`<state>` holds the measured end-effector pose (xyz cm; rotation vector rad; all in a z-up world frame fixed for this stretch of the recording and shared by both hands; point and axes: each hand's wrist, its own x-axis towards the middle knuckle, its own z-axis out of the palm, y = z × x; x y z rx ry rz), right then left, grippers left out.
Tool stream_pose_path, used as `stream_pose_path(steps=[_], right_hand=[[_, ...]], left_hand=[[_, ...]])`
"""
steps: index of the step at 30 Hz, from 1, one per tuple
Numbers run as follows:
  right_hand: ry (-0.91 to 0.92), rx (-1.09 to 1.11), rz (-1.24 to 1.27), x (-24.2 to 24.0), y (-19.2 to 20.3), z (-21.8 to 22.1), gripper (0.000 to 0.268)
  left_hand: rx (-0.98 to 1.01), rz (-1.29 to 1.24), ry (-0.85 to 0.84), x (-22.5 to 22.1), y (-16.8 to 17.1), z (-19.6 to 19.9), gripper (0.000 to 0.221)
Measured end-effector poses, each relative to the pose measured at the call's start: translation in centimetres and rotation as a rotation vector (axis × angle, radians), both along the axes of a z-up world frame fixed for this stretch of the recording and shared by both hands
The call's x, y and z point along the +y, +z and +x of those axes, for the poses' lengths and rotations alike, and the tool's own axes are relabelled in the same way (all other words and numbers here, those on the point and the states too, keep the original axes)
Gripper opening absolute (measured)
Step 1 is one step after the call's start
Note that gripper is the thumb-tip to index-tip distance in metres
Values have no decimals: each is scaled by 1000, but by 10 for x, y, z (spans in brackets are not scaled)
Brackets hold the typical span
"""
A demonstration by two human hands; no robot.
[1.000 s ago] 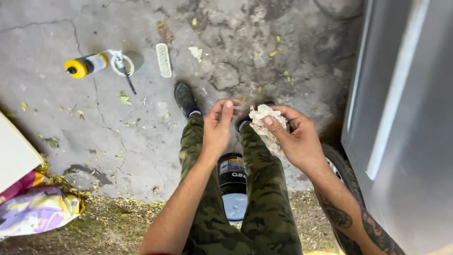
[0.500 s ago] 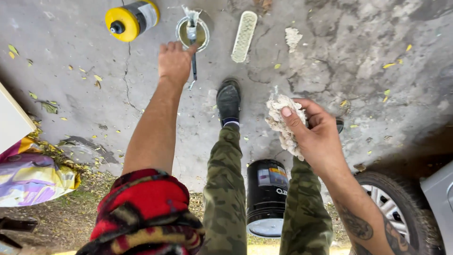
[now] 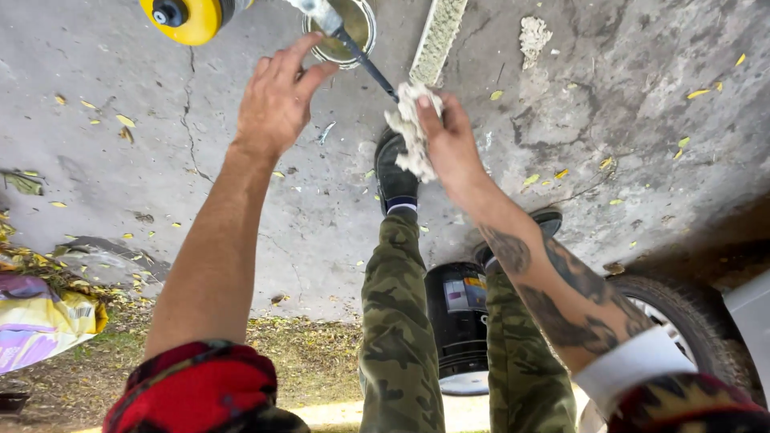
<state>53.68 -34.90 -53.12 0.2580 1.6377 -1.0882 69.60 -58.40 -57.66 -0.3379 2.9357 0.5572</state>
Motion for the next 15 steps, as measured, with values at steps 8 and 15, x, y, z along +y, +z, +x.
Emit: stream_pose_path(steps=[8,15], right_hand=[[224,27,-192,-26,-72,-7,21],[-244,35,-10,-20,-61,-29,17]], left_hand=[[45,-13,47,13,-22,-18,41],[-43,-214,-253,3,-39,-39,45]])
